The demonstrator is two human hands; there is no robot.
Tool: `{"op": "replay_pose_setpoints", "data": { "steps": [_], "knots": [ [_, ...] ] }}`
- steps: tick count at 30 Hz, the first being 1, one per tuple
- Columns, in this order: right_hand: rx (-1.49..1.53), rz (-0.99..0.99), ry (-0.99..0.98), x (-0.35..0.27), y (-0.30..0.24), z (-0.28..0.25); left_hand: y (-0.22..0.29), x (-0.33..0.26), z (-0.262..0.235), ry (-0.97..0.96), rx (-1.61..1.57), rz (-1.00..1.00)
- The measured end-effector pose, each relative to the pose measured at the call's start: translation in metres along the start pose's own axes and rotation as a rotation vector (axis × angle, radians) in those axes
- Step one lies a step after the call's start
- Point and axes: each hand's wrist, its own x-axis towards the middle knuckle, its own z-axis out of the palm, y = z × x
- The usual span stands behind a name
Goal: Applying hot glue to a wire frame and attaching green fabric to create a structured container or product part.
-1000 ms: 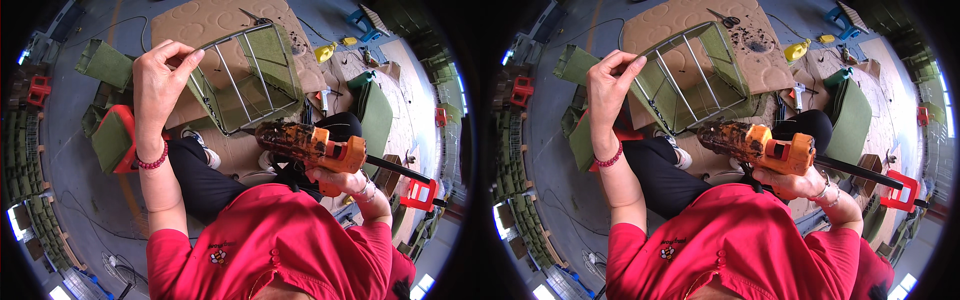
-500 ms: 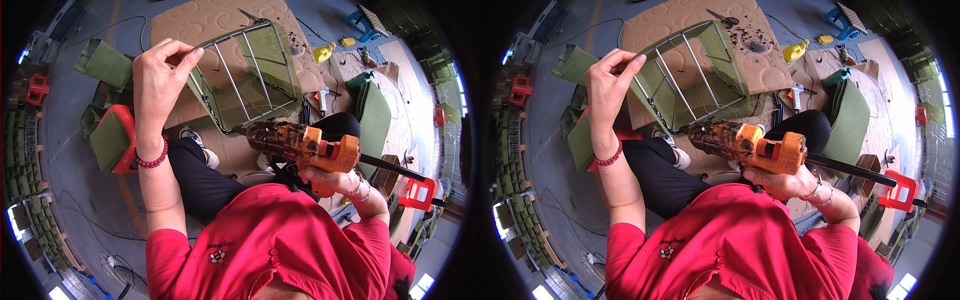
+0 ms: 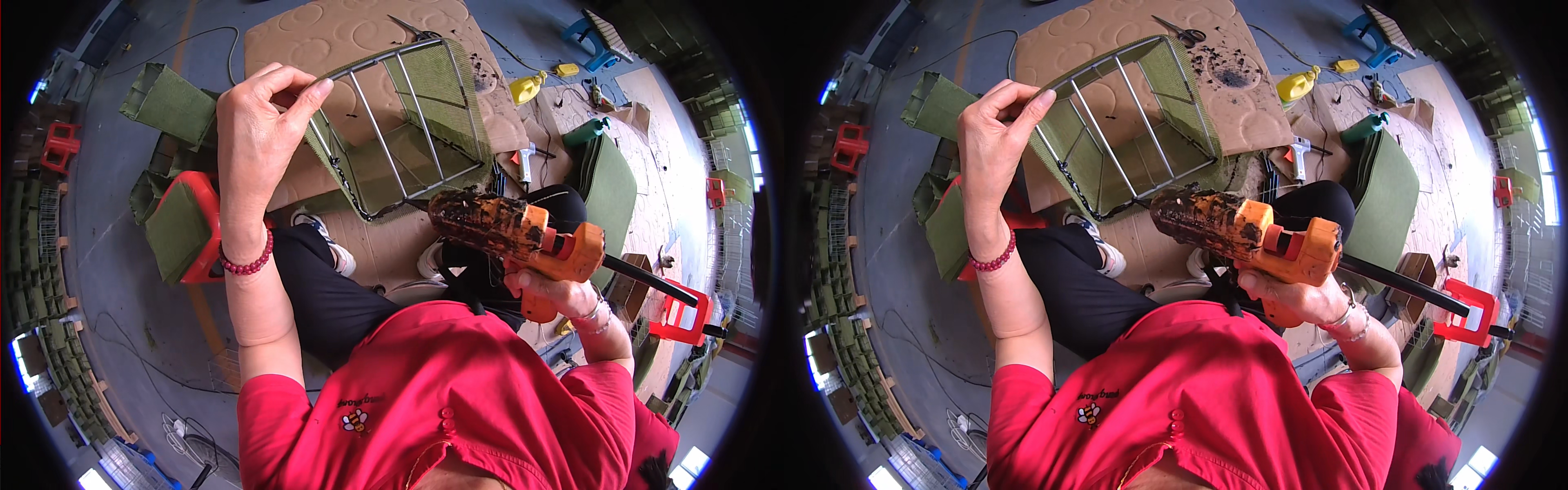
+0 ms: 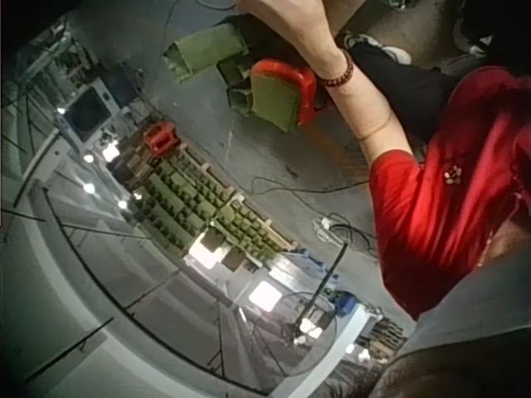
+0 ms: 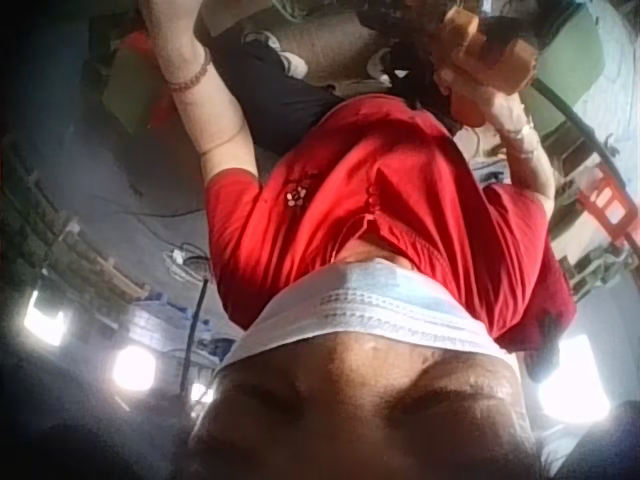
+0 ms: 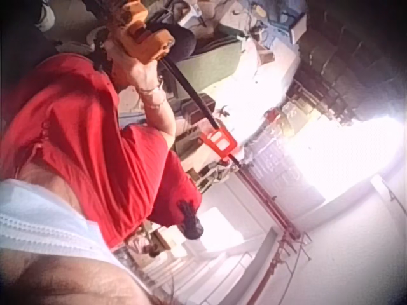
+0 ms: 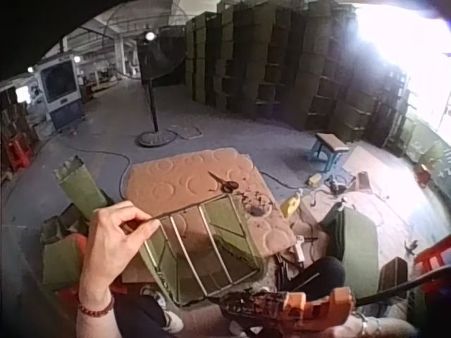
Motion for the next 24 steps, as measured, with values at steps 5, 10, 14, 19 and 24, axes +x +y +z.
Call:
{"op": "replay_pose_setpoints", "data": {
  "steps": [5, 10, 14, 19, 24],
  "knots": [
    [-0.015, -0.072, -0.001, -0.001, -0.005, -0.002, 0.0, 0.0, 0.0, 0.002, 0.002, -0.007],
    [0.014, -0.045, 0.052, -0.003, 0.002, -0.003, 0.0, 0.0, 0.0, -0.005, -0.005, -0.008],
    [0.032, -0.091, 0.036, -0.008, -0.004, -0.005, -0.001, 0.0, 0.0, -0.001, 0.001, -0.004],
    [-0.011, -0.102, 0.098, -0.01, -0.004, -0.009, 0.0, 0.0, 0.0, -0.003, 0.003, -0.009],
    [0.028, -0.121, 0.086, -0.009, -0.003, -0.004, 0.001, 0.001, 0.001, 0.0, 0.003, -0.018]
  ]
}}
